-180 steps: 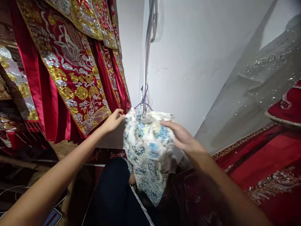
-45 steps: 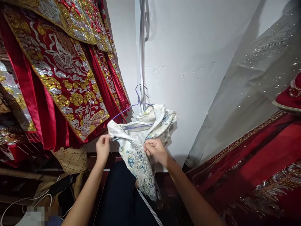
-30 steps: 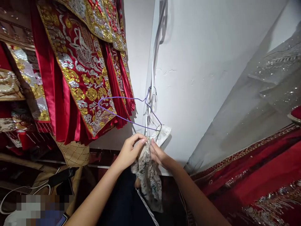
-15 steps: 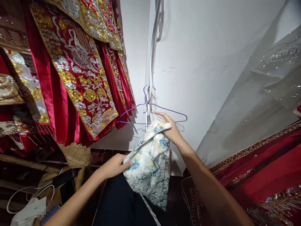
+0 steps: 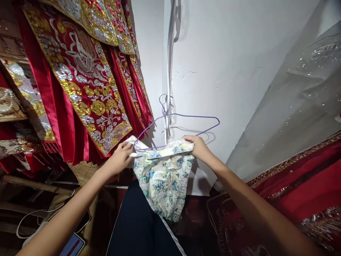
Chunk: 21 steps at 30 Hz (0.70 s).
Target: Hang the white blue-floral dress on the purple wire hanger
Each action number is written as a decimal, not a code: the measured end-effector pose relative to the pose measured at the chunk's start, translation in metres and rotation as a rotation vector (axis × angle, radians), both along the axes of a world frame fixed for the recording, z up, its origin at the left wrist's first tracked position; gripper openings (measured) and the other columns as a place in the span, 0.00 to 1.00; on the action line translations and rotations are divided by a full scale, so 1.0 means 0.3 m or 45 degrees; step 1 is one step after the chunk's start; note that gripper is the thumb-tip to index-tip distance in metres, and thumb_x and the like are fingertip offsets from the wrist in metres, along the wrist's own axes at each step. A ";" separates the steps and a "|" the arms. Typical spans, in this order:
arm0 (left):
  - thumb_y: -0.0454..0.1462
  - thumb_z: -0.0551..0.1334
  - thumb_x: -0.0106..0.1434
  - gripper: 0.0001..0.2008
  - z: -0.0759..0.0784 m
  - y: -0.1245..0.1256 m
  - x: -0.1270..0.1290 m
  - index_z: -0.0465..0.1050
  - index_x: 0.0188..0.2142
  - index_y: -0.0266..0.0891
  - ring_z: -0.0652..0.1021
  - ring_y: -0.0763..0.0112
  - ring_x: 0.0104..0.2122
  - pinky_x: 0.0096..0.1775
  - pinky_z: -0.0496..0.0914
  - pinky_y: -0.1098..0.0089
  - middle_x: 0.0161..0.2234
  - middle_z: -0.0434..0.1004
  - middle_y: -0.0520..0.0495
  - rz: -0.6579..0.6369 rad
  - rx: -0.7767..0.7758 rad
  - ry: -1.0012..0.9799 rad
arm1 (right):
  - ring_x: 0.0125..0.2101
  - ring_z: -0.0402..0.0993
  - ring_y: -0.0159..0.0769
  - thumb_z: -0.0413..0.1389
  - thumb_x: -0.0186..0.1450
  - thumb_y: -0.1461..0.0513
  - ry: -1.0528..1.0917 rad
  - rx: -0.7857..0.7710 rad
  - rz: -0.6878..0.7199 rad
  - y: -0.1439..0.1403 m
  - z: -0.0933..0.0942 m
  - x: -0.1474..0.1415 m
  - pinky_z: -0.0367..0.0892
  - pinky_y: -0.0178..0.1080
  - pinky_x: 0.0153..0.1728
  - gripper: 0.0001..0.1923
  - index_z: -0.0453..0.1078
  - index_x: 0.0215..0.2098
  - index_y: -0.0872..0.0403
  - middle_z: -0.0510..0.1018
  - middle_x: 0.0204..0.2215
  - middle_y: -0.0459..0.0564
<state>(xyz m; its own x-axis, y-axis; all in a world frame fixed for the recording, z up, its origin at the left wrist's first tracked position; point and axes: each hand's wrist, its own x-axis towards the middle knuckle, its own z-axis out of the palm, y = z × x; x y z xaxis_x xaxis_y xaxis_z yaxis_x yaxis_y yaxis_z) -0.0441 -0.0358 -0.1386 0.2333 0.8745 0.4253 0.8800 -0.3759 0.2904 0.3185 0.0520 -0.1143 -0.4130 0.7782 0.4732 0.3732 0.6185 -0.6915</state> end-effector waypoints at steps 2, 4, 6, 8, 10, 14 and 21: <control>0.40 0.54 0.66 0.11 0.068 0.021 0.024 0.74 0.34 0.41 0.62 0.52 0.61 0.61 0.59 0.49 0.58 0.70 0.42 -0.102 0.095 -0.037 | 0.30 0.74 0.40 0.55 0.52 0.66 0.072 -0.064 0.070 -0.010 0.000 -0.023 0.64 0.36 0.31 0.07 0.76 0.27 0.55 0.79 0.26 0.47; 0.39 0.53 0.67 0.10 0.126 0.048 0.058 0.71 0.34 0.40 0.67 0.54 0.58 0.59 0.62 0.51 0.54 0.73 0.41 -0.124 0.168 -0.142 | 0.31 0.74 0.41 0.55 0.53 0.65 0.164 -0.142 0.151 -0.031 -0.009 -0.058 0.65 0.37 0.32 0.07 0.75 0.27 0.55 0.79 0.27 0.48; 0.39 0.54 0.67 0.08 0.165 0.089 0.090 0.70 0.40 0.40 0.73 0.58 0.51 0.55 0.67 0.55 0.47 0.76 0.42 -0.112 0.201 -0.260 | 0.32 0.75 0.41 0.54 0.55 0.65 0.223 -0.174 0.207 -0.063 -0.019 -0.090 0.66 0.38 0.33 0.08 0.76 0.30 0.55 0.79 0.29 0.49; 0.38 0.53 0.66 0.13 0.184 0.139 0.107 0.68 0.49 0.40 0.76 0.61 0.46 0.51 0.69 0.59 0.45 0.77 0.43 -0.094 0.228 -0.337 | 0.33 0.75 0.41 0.55 0.56 0.65 0.221 -0.154 0.228 -0.097 -0.024 -0.101 0.67 0.38 0.35 0.13 0.78 0.37 0.55 0.79 0.30 0.49; 0.35 0.53 0.65 0.16 0.188 0.185 0.110 0.67 0.52 0.39 0.76 0.61 0.46 0.50 0.69 0.61 0.46 0.77 0.42 -0.105 0.251 -0.324 | 0.32 0.75 0.39 0.57 0.55 0.66 0.199 -0.098 0.152 -0.119 -0.018 -0.078 0.68 0.38 0.35 0.25 0.74 0.52 0.54 0.79 0.29 0.47; 0.33 0.52 0.65 0.15 0.184 0.224 0.106 0.71 0.48 0.38 0.76 0.59 0.44 0.50 0.69 0.59 0.45 0.77 0.41 -0.116 0.272 -0.177 | 0.27 0.73 0.38 0.61 0.53 0.66 0.282 0.135 -0.416 -0.084 0.032 0.051 0.67 0.37 0.31 0.46 0.54 0.69 0.54 0.79 0.29 0.47; 0.39 0.54 0.68 0.11 0.214 0.211 0.083 0.72 0.43 0.39 0.72 0.61 0.48 0.52 0.67 0.61 0.44 0.70 0.41 0.013 0.454 -0.236 | 0.25 0.73 0.37 0.64 0.56 0.53 -0.126 -0.298 -0.241 0.033 0.221 0.257 0.63 0.36 0.26 0.14 0.80 0.30 0.57 0.79 0.25 0.52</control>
<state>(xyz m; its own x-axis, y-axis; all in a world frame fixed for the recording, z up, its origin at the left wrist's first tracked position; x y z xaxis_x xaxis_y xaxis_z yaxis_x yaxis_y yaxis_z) -0.0192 0.0275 -0.0743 0.1162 0.6666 0.7363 0.8292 -0.4732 0.2975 0.3956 0.0618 -0.0480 -0.2858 0.9286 0.2368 0.5392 0.3601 -0.7613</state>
